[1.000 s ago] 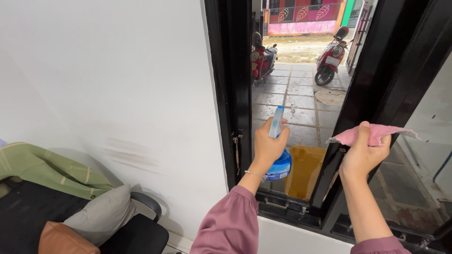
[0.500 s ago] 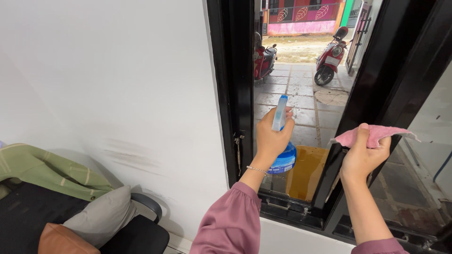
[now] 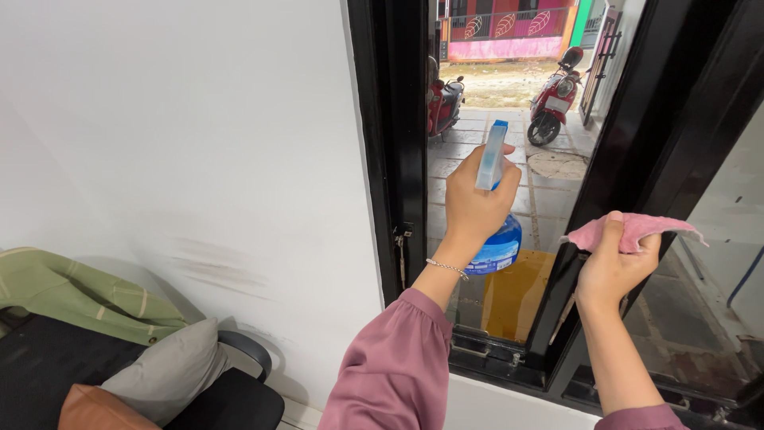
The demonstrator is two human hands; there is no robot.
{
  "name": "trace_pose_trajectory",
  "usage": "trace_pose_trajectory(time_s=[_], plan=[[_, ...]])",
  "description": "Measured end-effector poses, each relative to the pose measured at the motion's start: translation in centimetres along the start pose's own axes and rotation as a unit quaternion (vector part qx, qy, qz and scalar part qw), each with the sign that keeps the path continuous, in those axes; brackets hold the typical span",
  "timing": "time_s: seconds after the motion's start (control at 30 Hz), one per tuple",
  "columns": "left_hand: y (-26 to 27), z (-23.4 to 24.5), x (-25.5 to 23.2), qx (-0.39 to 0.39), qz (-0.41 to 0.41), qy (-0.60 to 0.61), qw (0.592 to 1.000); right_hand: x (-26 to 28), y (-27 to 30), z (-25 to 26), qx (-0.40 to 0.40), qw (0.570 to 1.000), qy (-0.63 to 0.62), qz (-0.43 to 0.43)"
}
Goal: Cleaning a glass door using a spray bottle and a cloth
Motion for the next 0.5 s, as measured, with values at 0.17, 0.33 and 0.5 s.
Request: trace_pose_trajectory(time_s=[0.17, 0.33, 0.5], plan=[[-0.2, 0.0, -0.2, -0.010, -0.021, -0.001, 1.000, 0.1, -0.1, 0.2, 0.003, 1.000, -0.005, 0.000], [-0.3, 0.9, 0.2, -0.034, -0.027, 0.019, 0.999, 0.6, 0.0, 0.2, 0.009, 1.000, -0.007, -0.001], [0.1, 2.6, -0.5, -0.055, -0.087, 0.024, 0.994, 0.9, 0.2, 0.1, 0.010, 1.000, 0.006, 0.006]])
Point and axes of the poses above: each hand's wrist, its own y-axis away from the middle knuckle, its own z-axis out of the back of the hand, x = y × z, the point moved 10 cm from there along -y, towards the middle knuckle, and after that the axes turned 5 degrees about y, right-handed, at the moved point
